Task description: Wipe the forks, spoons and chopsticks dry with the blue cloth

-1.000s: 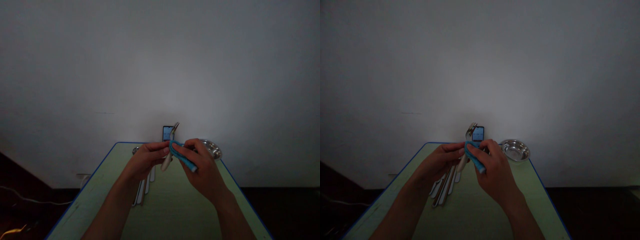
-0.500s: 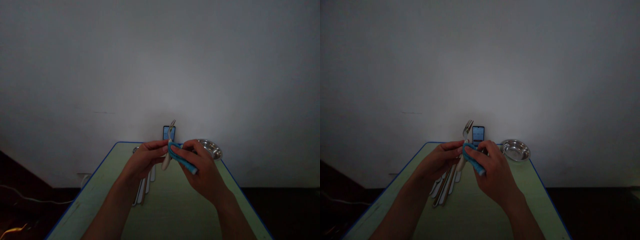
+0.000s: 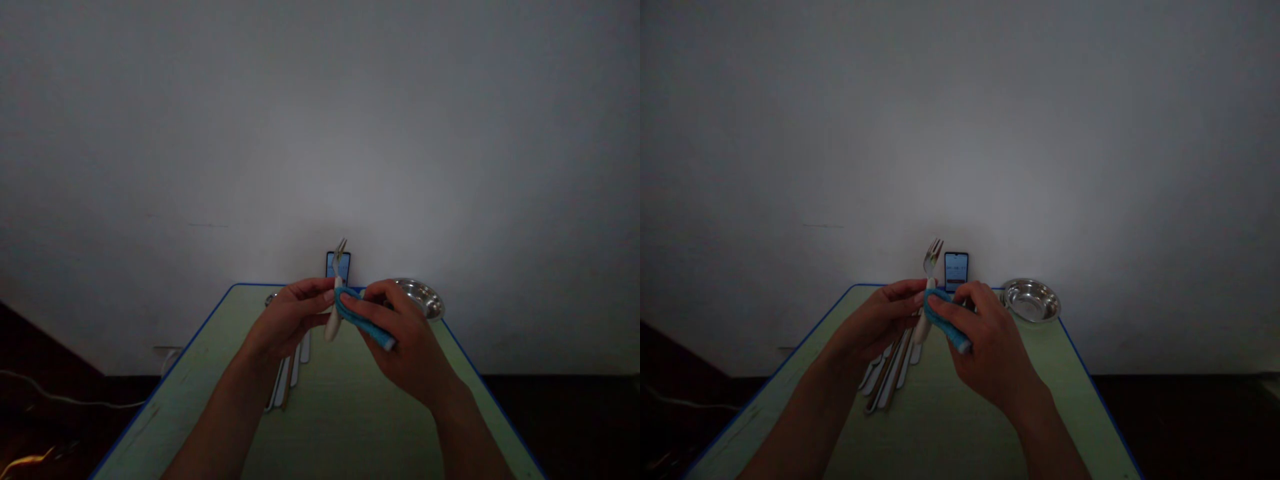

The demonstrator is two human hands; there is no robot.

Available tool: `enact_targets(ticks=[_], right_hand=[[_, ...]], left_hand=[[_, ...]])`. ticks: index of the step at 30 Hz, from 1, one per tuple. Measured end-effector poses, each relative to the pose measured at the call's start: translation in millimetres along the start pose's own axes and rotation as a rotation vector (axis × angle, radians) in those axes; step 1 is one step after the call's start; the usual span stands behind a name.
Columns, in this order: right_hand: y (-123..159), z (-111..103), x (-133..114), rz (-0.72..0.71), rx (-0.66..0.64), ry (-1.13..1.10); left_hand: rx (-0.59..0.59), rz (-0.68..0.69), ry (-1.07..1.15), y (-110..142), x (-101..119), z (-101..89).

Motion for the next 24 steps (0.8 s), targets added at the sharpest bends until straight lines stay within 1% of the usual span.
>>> enact_targets(ticks=[17,24], right_hand=[[0.0,-1.4,-0.7,-0.029,-0.064,-0.004],[-0.1,-1.9,-1.0,-0.053,-0.061,-0.006]], left_hand=[[0.022,0.013,-0.02,-0.4,2.3,0.5],[0.039,0.017,-0.029,-1.1,2.7,0.3]])
Point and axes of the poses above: each hand's wrist, its own y-axis away from the middle knuckle, its own z-axis out of the palm, x = y × z, the point moved 2 cm from there along -y, towards the middle knuckle, and after that the axes turned 8 degrees about y, right-handed, at the moved point
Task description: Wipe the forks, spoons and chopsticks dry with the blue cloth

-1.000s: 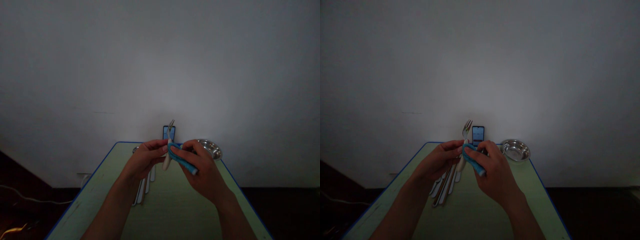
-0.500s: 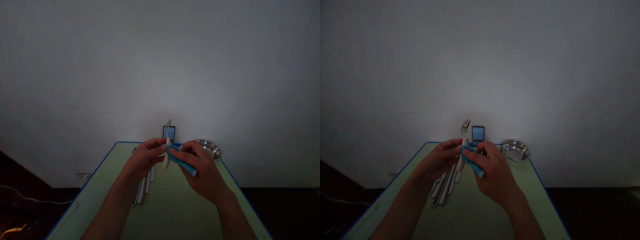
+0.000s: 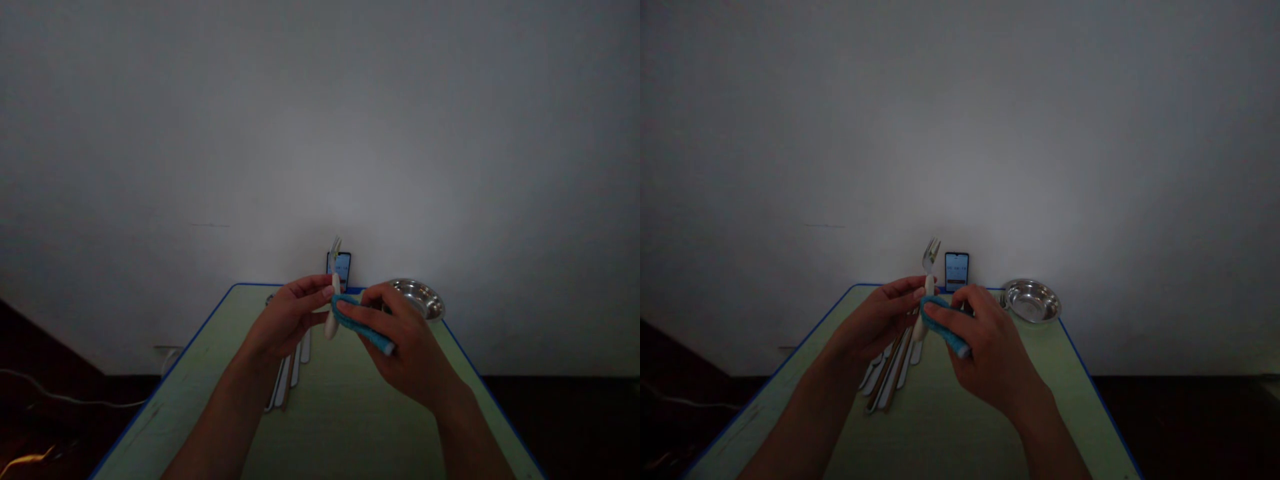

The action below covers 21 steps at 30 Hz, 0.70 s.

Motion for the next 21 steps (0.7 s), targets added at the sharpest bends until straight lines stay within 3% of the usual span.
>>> enact_targets(ticks=[21], right_hand=[[0.1,-0.3,-4.8,-0.003,-0.123,0.008]], left_hand=[[0.034,0.022,-0.006,-3.9,1.9,1.4]])
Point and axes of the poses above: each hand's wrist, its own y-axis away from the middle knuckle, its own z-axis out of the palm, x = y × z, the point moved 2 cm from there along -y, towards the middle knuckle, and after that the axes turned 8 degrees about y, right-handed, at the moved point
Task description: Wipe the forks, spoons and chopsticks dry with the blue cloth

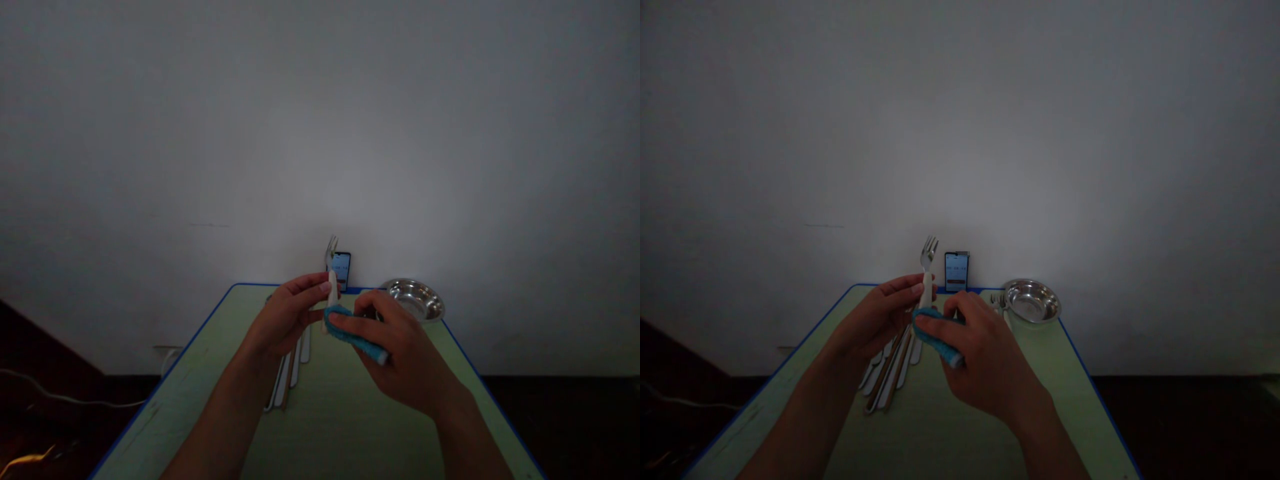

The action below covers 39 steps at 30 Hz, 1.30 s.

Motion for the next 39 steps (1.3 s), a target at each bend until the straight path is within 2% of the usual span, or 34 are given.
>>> enact_targets(ticks=[15,39], right_hand=[[-1.9,1.1,1.6,-0.029,-0.013,-0.008],[-3.3,2.1,-0.7,-0.028,-0.079,0.017]], left_hand=[[-0.032,0.0,0.036,-1.5,0.3,-0.6],[0.019,0.012,0.089,-2.1,2.1,3.1]])
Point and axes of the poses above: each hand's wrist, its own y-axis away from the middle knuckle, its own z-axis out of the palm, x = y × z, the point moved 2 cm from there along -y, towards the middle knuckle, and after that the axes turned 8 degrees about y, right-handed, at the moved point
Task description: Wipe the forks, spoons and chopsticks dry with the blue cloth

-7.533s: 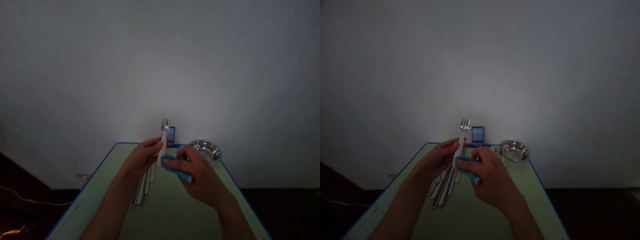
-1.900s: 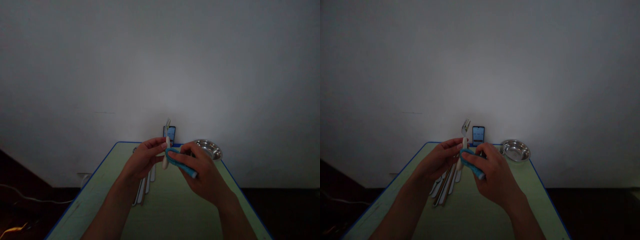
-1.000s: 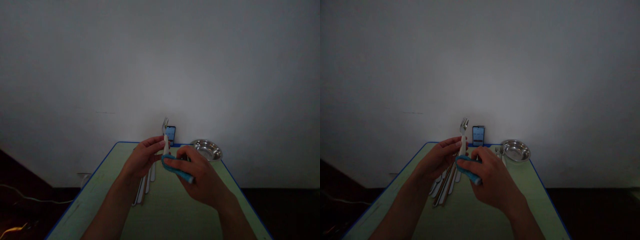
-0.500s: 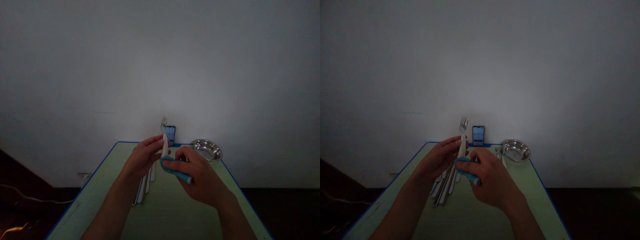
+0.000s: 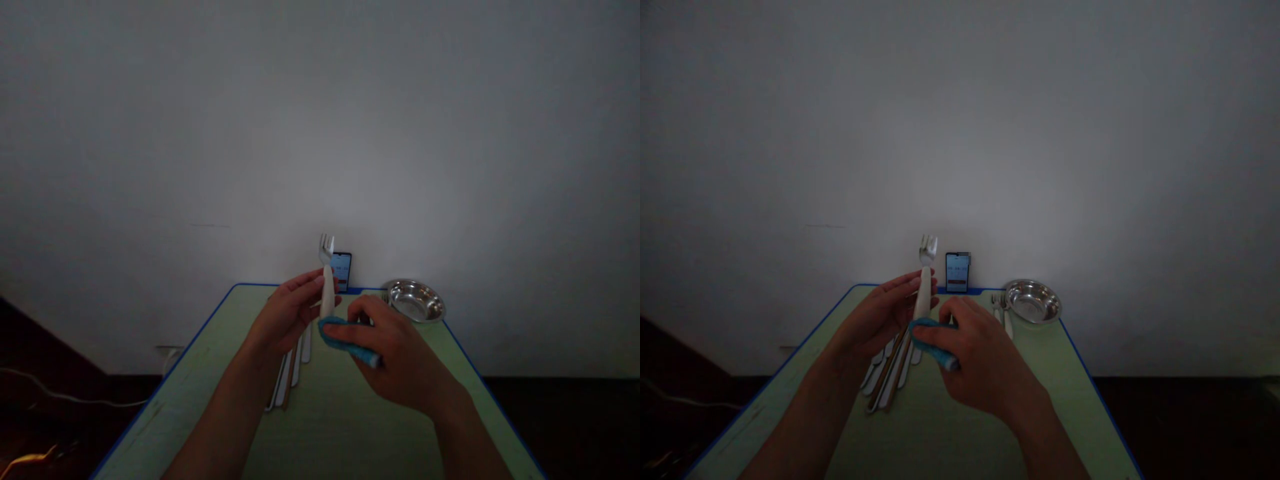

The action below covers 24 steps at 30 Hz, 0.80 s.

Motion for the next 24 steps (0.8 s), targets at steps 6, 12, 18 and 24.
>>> enact_targets(ticks=[6,12,18,24], right_hand=[[1,0,3,0.004,0.07,-0.079],[1,-2,3,0.083,0.318,-0.171],[-1,-4,2,0.121,0.412,-0.193],[-2,-6,3,0.164,0.474,-0.172]], left_hand=[[-0.015,-0.02,0.017,-1,-2,-7.5],[-0.028,-0.004,0.016,2,-1,-12.3],[-0.021,-0.011,0.033,5,-2,-13.6],[-0.038,-0.016,0.021,4,-3,-16.3]])
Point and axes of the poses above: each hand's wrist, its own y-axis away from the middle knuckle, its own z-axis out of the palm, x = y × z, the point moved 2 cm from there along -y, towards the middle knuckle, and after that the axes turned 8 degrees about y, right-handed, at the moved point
